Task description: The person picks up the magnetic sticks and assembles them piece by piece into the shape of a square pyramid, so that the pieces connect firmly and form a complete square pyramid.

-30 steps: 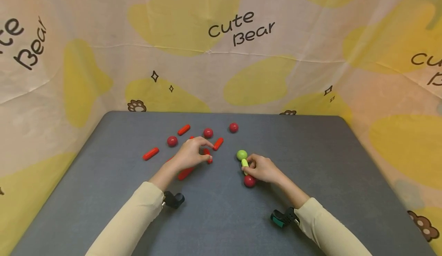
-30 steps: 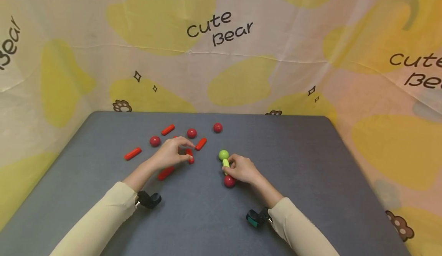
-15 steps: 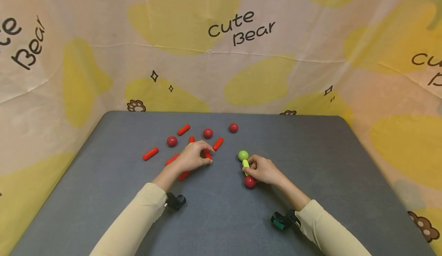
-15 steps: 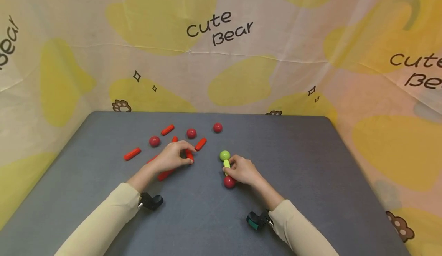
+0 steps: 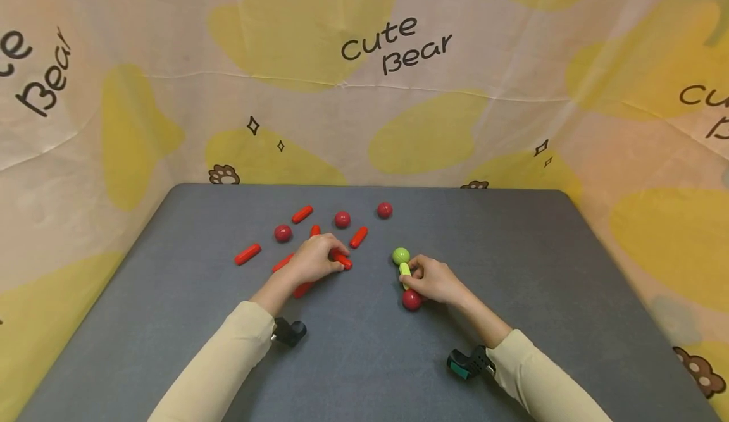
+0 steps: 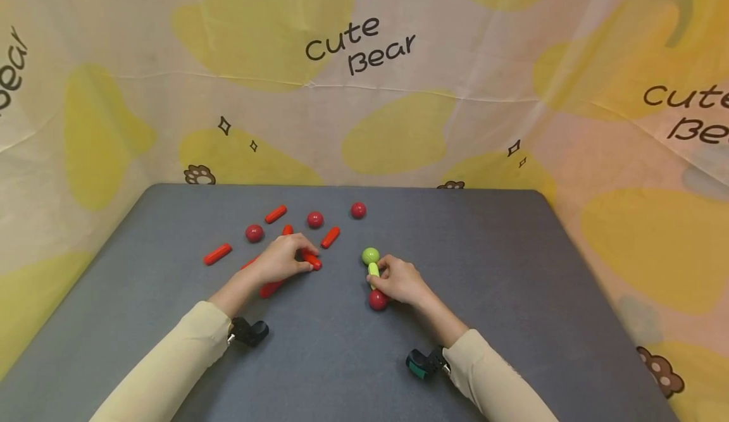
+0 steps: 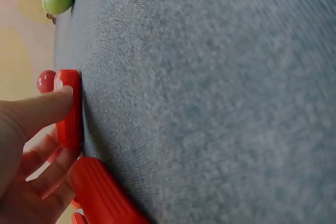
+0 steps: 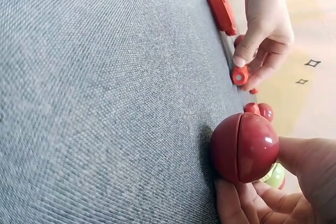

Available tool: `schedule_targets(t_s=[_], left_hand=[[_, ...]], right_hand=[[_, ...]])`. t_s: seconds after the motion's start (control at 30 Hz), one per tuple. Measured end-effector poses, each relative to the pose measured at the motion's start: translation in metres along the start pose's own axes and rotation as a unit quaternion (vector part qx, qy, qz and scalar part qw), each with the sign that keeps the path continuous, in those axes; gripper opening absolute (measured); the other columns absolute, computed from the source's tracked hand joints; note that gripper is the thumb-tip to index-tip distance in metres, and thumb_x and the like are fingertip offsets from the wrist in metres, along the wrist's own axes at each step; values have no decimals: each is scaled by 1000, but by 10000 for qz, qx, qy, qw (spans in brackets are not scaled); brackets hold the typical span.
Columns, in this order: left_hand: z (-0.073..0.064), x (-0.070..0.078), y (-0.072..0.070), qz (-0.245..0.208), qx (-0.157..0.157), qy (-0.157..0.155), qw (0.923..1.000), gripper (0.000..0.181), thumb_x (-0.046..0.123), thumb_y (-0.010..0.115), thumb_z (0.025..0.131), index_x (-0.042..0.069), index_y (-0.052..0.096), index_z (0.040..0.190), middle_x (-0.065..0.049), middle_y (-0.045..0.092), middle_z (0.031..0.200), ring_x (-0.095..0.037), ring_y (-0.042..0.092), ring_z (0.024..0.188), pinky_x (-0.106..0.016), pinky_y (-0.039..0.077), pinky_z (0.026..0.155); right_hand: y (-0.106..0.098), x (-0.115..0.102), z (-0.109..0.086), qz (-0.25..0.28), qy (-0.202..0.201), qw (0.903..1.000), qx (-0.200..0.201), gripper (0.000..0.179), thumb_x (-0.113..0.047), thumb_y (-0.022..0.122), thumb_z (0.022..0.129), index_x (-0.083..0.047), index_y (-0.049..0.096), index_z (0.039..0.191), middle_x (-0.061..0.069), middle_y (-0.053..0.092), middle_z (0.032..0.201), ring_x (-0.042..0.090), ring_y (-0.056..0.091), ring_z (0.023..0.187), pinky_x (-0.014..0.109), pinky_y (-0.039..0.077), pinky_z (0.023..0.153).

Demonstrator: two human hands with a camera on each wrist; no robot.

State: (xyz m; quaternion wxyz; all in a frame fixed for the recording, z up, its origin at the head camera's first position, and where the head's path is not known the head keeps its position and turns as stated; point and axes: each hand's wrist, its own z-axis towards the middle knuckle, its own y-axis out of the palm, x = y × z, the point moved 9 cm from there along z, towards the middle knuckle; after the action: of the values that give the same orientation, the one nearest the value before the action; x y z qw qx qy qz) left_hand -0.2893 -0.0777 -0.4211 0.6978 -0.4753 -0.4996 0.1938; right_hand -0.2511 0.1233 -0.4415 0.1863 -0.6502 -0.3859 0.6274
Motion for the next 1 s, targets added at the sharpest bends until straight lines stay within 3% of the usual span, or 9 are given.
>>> schedule_targets(t_s=[0.63, 1.0], left_hand=[[1, -8, -4, 132, 66, -592, 9981, 15, 17, 74, 76, 15, 71, 90, 2, 64, 87, -14, 58, 80, -34, 48, 71], [3, 12, -2, 10, 308, -569, 9979, 13, 21, 73, 78, 17, 71, 90, 5, 63, 83, -11, 52, 72, -28, 44, 60]], right_hand=[[1, 1, -1, 64, 121, 9999, -27, 28, -23, 65, 84, -2, 58, 100, -1, 59, 70, 7, 50, 55, 23, 38, 51], [4, -1, -1, 182, 124, 9997, 60, 27, -23, 67, 82, -2, 58, 98, -2, 60, 68, 8, 51, 54, 23, 39, 51]])
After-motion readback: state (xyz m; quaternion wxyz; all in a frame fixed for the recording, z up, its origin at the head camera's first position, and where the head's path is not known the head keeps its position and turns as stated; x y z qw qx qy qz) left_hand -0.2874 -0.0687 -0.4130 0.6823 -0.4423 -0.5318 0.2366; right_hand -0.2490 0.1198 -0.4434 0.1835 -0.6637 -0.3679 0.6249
